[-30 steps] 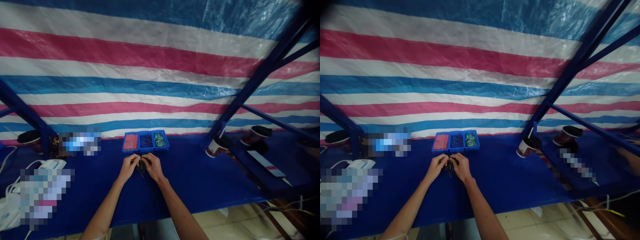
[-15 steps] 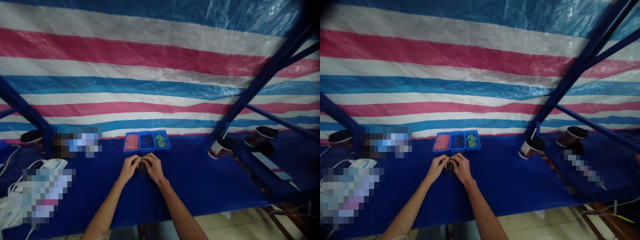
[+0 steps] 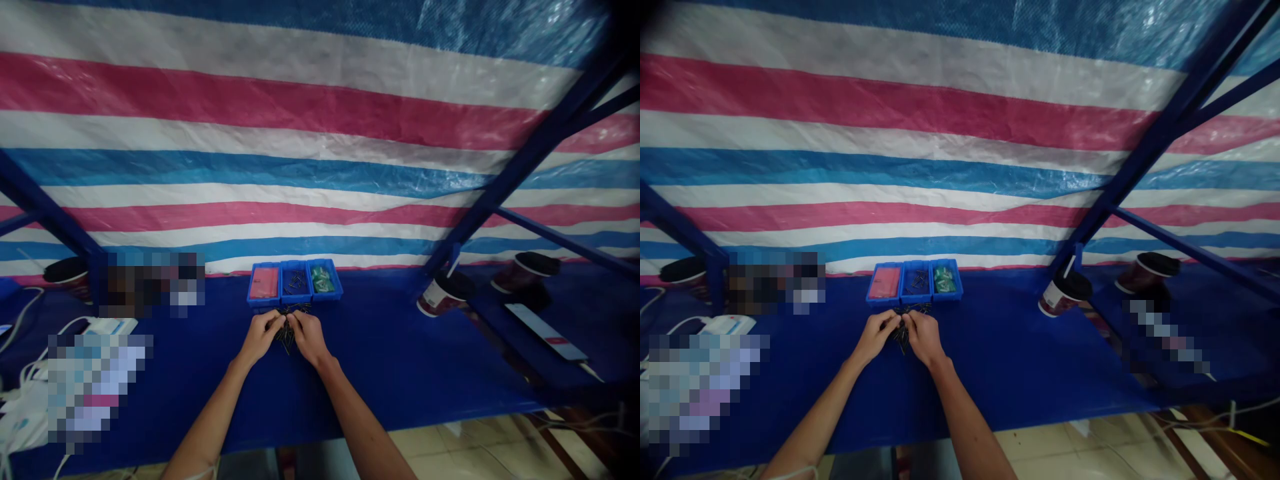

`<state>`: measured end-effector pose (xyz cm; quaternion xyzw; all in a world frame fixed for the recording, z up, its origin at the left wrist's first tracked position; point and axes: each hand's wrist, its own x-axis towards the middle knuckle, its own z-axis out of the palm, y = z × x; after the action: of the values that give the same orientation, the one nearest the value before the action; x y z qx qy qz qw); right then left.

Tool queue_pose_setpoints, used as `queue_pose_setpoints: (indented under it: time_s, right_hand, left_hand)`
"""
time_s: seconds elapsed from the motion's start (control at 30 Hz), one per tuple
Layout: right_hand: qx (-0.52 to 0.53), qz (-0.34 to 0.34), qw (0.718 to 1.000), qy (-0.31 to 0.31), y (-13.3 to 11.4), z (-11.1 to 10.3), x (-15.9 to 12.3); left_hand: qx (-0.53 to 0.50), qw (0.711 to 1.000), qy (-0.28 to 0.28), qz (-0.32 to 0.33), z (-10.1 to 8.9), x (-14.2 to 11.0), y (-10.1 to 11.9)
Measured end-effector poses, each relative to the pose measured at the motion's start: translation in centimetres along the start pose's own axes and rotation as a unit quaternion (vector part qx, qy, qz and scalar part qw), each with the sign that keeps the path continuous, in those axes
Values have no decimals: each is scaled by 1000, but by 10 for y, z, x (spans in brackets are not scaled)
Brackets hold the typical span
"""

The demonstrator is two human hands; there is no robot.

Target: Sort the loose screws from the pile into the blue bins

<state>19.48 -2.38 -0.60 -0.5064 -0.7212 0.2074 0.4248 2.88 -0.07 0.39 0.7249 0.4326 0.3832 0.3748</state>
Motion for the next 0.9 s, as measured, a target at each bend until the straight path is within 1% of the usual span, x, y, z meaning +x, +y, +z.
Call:
queue_pose_setpoints:
  time_s: [0.2, 0.33, 0.47, 0.6, 0.77, 0.83, 0.9]
  right_hand:
    - [68, -24, 997, 34, -2, -1, 1]
    - [97, -28, 994, 46, -2, 0, 1]
    - [115, -37, 991, 56, -1, 0, 2]
    - [85, -31, 995, 41, -2, -2, 2]
    - [34, -25, 999, 7, -1, -5, 0]
    - [30, -22, 999, 22, 0, -9, 0]
    - [31, -17, 997, 63, 0, -17, 5]
  left_hand:
    - [-21, 1000, 3, -7, 0, 0, 1]
    - [-34, 999, 0, -20, 0, 0, 1]
    - [-29, 999, 2, -16, 0, 0, -1]
    - [-26, 1000, 2, -10, 1, 1, -3]
    - [-28, 999, 16, -6, 1, 0, -3]
    - [-41, 999, 25, -12, 1, 0, -4]
    - [-69, 996, 47, -24, 0, 0, -5]
